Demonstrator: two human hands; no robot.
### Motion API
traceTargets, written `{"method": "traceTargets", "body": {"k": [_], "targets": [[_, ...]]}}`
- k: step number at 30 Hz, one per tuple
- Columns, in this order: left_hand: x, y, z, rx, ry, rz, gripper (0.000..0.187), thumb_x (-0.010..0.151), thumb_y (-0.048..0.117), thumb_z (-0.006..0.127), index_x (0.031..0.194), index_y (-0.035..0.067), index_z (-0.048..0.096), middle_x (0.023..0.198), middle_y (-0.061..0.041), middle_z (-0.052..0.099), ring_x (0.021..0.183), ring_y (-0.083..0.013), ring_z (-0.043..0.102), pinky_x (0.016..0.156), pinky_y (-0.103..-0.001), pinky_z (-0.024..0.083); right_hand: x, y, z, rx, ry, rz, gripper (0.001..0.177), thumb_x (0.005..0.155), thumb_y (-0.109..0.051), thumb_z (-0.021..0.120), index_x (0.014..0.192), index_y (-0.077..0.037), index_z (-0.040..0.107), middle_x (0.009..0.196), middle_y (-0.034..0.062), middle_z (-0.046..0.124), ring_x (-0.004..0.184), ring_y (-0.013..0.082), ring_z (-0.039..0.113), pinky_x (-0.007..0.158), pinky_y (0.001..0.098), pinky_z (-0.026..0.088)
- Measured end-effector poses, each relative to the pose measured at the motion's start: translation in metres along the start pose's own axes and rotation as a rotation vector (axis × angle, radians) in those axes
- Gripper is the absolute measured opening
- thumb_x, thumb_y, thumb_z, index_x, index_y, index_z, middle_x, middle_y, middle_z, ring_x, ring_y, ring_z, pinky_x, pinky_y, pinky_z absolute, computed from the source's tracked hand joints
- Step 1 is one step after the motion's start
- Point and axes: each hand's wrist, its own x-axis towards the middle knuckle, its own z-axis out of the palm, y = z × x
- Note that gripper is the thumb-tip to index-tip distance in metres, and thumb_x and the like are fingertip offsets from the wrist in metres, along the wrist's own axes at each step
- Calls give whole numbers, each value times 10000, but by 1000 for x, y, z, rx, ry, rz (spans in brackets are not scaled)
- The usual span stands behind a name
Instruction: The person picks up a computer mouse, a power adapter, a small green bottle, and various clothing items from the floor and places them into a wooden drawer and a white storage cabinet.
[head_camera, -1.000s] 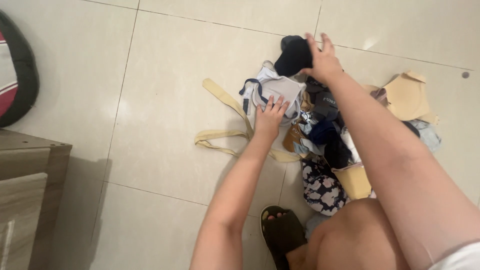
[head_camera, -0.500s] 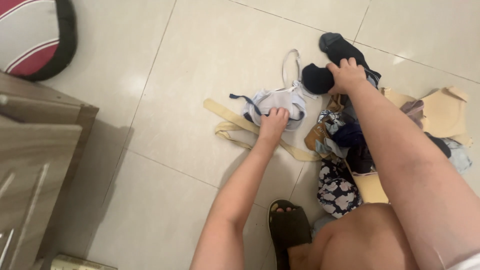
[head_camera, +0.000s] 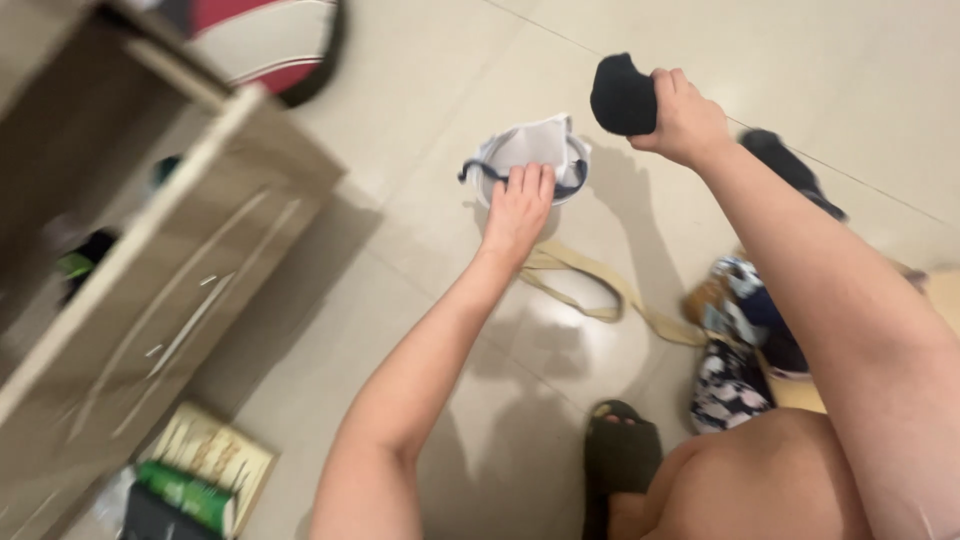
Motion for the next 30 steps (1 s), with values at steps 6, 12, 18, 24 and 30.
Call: {"method": "traceTargets", "body": {"k": [6,12,18,24,30], "targets": [[-18,-108,-105,81,150,51,470,879,182,636,1341,121,573,1195,-55,581,1077,-239,543,775,-374,455,35,-127,-35,212,199,-197,970,743,-248,891,1512,-19,345,1421,196,463,1234,415,560,849,524,540],[-50,-183,-200,184,327,-36,588,939,131,636,1512,165,506,1343,-63,557,1217,-244,539,829,-389,446,51,-240,-58,459,495,-472,914,915,-179,907,1559,-10,281,1440,220,430,1336,430,549,1038,487,539],[-82,-248,-262,231,473,-210,635,961,75,629,1554,229,464,1424,-43,523,1268,-250,522,903,-404,460,45,-334,-85,671,621,-614,933,907,1,746,1650,-34,183,1578,212,344,1540,377,381,1342,431,337],[-126,-322,-297,319,518,-368,677,927,35,628,1553,230,459,1441,-21,518,1234,-217,526,875,-380,441,47,-415,-86,778,736,-658,950,991,27,772,1645,-37,86,1674,224,198,1590,386,207,1345,424,178],[-191,-358,-309,442,436,-399,651,902,45,644,1524,186,515,1324,-51,552,1177,-233,544,877,-396,441,17,-512,-78,850,576,-684,962,970,-54,814,1667,-72,152,1690,172,260,1591,361,297,1366,438,257]]}}
